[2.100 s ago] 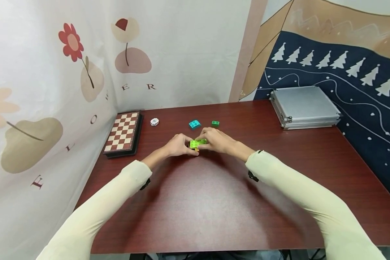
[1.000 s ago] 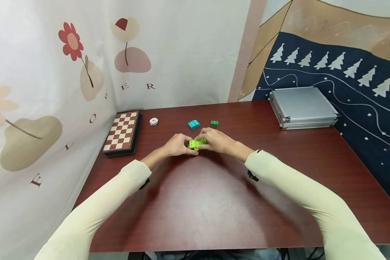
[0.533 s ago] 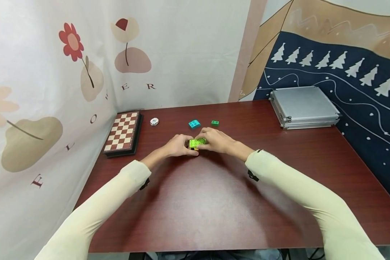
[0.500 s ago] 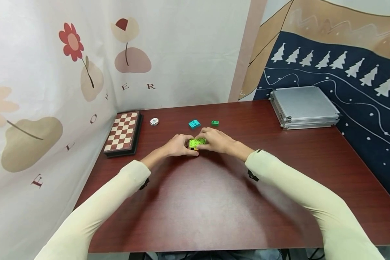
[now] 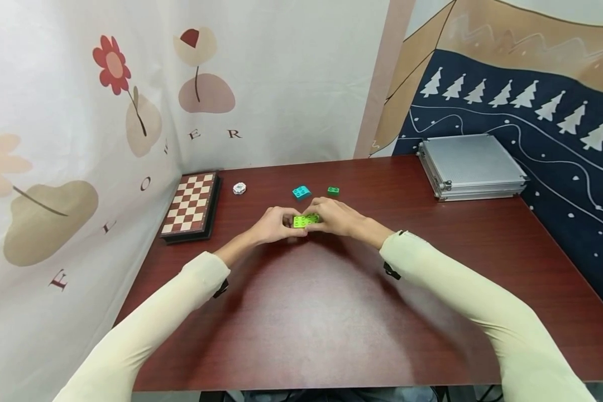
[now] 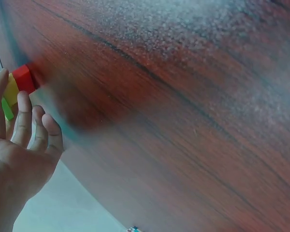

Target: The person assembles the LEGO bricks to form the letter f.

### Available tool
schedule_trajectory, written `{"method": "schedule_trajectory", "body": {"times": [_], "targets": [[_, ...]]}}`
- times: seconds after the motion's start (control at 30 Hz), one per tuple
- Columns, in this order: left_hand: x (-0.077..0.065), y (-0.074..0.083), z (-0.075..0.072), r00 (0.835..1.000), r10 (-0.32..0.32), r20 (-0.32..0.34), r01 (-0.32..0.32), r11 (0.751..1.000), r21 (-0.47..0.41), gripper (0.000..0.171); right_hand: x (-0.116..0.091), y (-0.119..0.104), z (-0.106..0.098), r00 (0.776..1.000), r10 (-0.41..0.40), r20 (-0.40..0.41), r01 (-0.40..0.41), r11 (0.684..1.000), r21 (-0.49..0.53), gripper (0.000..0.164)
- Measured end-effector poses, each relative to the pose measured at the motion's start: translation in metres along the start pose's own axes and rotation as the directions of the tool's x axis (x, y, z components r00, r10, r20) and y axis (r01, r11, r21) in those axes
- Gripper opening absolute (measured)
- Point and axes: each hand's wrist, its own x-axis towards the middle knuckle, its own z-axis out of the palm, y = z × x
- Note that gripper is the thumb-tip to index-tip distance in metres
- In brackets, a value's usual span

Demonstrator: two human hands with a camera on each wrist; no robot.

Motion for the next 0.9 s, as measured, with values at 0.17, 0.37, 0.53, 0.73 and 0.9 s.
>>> {"method": "schedule_trajectory", "body": {"times": [0.17, 0.37, 0.53, 0.73, 0.9], "targets": [[0.0, 0.0, -0.001, 1.0, -0.024, -0.003, 0.024, 1.0, 0.018, 0.038, 0.001, 0.001, 0.0, 1.0, -0.001, 0.0, 0.001, 1.0, 0.02, 0.035], [0.001, -0.002, -0.001, 0.999, -0.042, 0.007, 0.042, 0.999, 0.008, 0.036, 0.003, 0.003, -0.006, 1.0, 0.016, -0.016, -0.015, 0.998, 0.054, 0.035], [0.001, -0.003, 0.0, 0.999, -0.051, 0.005, 0.051, 0.999, -0.006, 0.037, 0.004, 0.01, -0.019, 0.998, 0.036, -0.053, -0.031, 0.996, 0.087, 0.033], [0.0, -0.002, 0.0, 0.997, -0.074, -0.002, 0.074, 0.997, -0.014, 0.041, 0.003, 0.029, -0.034, 0.992, 0.091, -0.089, -0.081, 0.991, 0.107, 0.028], [0.0, -0.001, 0.001, 0.996, -0.089, 0.004, 0.089, 0.996, -0.019, 0.043, 0.0, 0.048, -0.041, 0.981, 0.16, -0.11, -0.147, 0.982, 0.117, 0.03]]}}
